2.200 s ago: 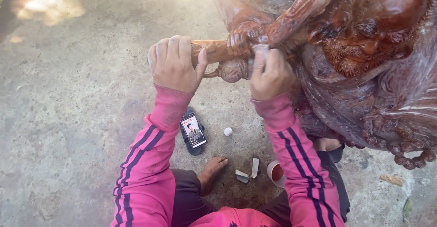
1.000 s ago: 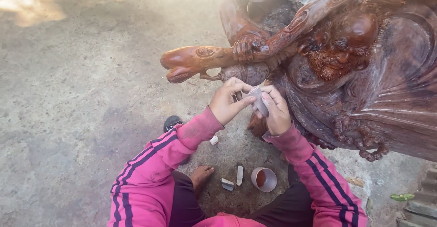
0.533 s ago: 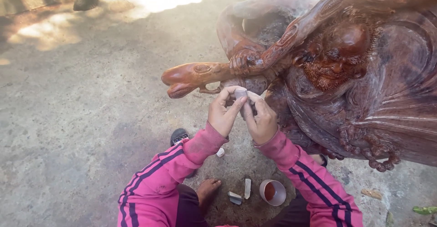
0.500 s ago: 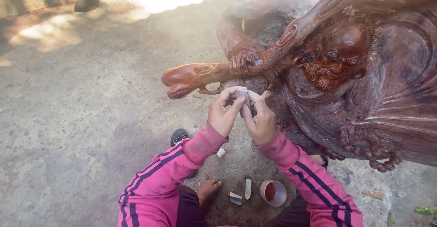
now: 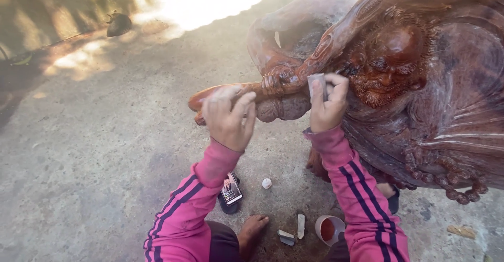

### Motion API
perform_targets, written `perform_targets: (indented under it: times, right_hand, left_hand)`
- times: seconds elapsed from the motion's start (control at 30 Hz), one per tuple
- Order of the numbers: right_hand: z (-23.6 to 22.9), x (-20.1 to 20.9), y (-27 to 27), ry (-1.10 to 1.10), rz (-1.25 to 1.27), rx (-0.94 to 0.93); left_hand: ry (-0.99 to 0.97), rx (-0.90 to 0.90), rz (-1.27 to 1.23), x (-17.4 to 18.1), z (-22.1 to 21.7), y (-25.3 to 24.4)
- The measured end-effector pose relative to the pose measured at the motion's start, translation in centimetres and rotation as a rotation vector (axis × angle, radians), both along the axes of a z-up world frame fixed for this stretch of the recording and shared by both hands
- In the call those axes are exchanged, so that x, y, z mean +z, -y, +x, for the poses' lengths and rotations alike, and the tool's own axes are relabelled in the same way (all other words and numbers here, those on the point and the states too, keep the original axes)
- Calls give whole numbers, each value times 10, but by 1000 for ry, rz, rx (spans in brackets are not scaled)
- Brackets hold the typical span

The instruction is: The person sands an intricate wooden sculpture by hand using sandpaper to smooth the surface details.

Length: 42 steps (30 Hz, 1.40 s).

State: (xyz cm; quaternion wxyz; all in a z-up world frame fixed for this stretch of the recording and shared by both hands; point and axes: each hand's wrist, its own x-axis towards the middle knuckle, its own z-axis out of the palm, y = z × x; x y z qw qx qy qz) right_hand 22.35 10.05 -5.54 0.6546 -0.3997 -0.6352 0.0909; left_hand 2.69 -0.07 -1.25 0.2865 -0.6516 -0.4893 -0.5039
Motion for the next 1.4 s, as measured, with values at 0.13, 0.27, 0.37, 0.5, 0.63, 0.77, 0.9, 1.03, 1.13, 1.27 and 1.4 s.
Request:
perform_targets:
  times: [0.13,0.27,0.37,0.5,0.63,0.77,0.9,1.03,1.13,1.27,1.4]
  right_hand:
    - [-22,0,-9,-85,145,-74]
    - [-44,-17,-11,122,452,-278]
    - [-38,-37,-19,138,423,-267]
    - [-7,13,-23,296,360,-394]
    - [-26,11,0,228,395,-241]
    - [-14,-5,-16,254,382,-217]
    - [-16,-2,-19,185,386,-245]
    - [-37,-48,-15,81,352,-282]
    - [-31,-23,-2,91,364,-193]
    - [-28,-32,-15,174,405,-143]
    - [-23,-52,-8,127,379,-84]
  left_hand:
    - [-120,394,-58,-3,-26,-8]
    - [-184,460,-129,-15,-40,-14]
    - [-174,425,-128,-6,-38,-10]
    - [-167,437,-151,-4,-38,-7]
    - [-159,407,-103,-12,-40,-10]
    - [-161,398,-98,-14,-43,-11]
    - [-143,392,-107,-18,-43,-11]
    - [-146,394,-106,-14,-42,-11]
    - [-153,394,-105,-16,-43,-12]
    - [-152,407,-99,-22,-43,-16]
    - [-156,400,-94,-21,-45,-16]
